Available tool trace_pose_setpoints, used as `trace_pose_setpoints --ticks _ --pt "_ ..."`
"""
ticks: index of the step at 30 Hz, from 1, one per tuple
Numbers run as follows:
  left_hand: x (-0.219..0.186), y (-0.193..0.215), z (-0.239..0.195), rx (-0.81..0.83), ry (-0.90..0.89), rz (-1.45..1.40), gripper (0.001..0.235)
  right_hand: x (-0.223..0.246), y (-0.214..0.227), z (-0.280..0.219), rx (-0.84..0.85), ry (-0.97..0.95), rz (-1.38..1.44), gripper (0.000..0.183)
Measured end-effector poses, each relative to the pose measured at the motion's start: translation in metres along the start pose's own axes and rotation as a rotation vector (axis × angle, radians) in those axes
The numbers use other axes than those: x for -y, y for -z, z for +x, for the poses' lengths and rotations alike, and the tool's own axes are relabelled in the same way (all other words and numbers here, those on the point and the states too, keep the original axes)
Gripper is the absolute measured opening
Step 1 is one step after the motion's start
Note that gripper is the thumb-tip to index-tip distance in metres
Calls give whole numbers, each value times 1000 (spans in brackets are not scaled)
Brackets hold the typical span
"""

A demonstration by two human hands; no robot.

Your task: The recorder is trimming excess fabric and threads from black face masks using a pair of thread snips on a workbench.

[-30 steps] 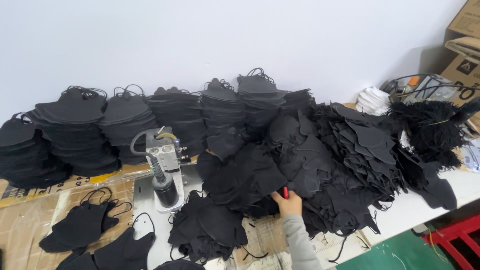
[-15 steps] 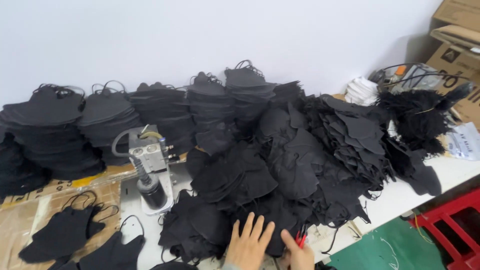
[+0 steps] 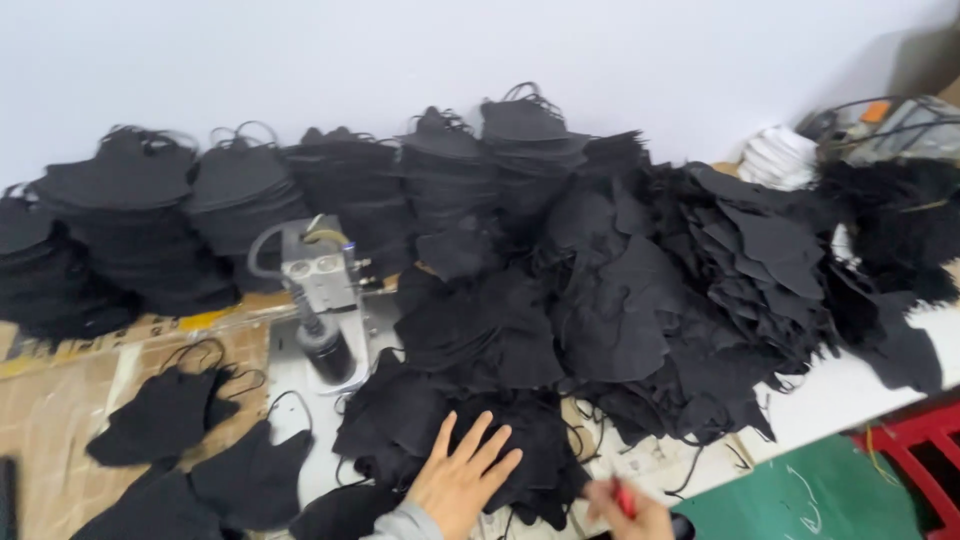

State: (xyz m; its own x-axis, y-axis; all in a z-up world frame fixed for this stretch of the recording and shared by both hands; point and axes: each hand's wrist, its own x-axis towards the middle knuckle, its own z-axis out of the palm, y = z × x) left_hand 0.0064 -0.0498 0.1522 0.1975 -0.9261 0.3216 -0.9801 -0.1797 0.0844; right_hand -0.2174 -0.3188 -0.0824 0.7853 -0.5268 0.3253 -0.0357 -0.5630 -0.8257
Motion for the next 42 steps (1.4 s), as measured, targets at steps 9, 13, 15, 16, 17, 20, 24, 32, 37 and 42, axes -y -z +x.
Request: trace_pose_setpoints --ticks 9,13,15,16,17,20,24,32,37,42 --pt "-30 -112 -71 -643 327 117 27 257 -16 143 165 497 -372 47" --pt "-36 -110 -67 -579 358 50 26 250 -25 146 178 502 -436 48" --pt "-37 -93 -55 -579 395 71 28 244 -16 150 90 465 -387 45" --pt "-39 -85 -48 -575 428 88 30 239 -10 151 1 420 -340 43" --pt "-38 -84 -49 -577 424 80 30 228 -4 157 -1 417 -348 43" --pt "-35 -69 -42 -509 422 -30 36 200 17 177 -130 125 -116 20" --pt "-31 19 0 -720 786 -746 41 218 30 195 -105 -502 662 12" --pt "20 33 44 -589 773 -992 45 183 -3 167 133 -715 759 10" --pt "41 4 29 -579 804 -994 39 204 8 179 44 -117 338 32" --pt "39 8 32 -563 820 -1031 38 235 -18 195 200 -96 76 44"
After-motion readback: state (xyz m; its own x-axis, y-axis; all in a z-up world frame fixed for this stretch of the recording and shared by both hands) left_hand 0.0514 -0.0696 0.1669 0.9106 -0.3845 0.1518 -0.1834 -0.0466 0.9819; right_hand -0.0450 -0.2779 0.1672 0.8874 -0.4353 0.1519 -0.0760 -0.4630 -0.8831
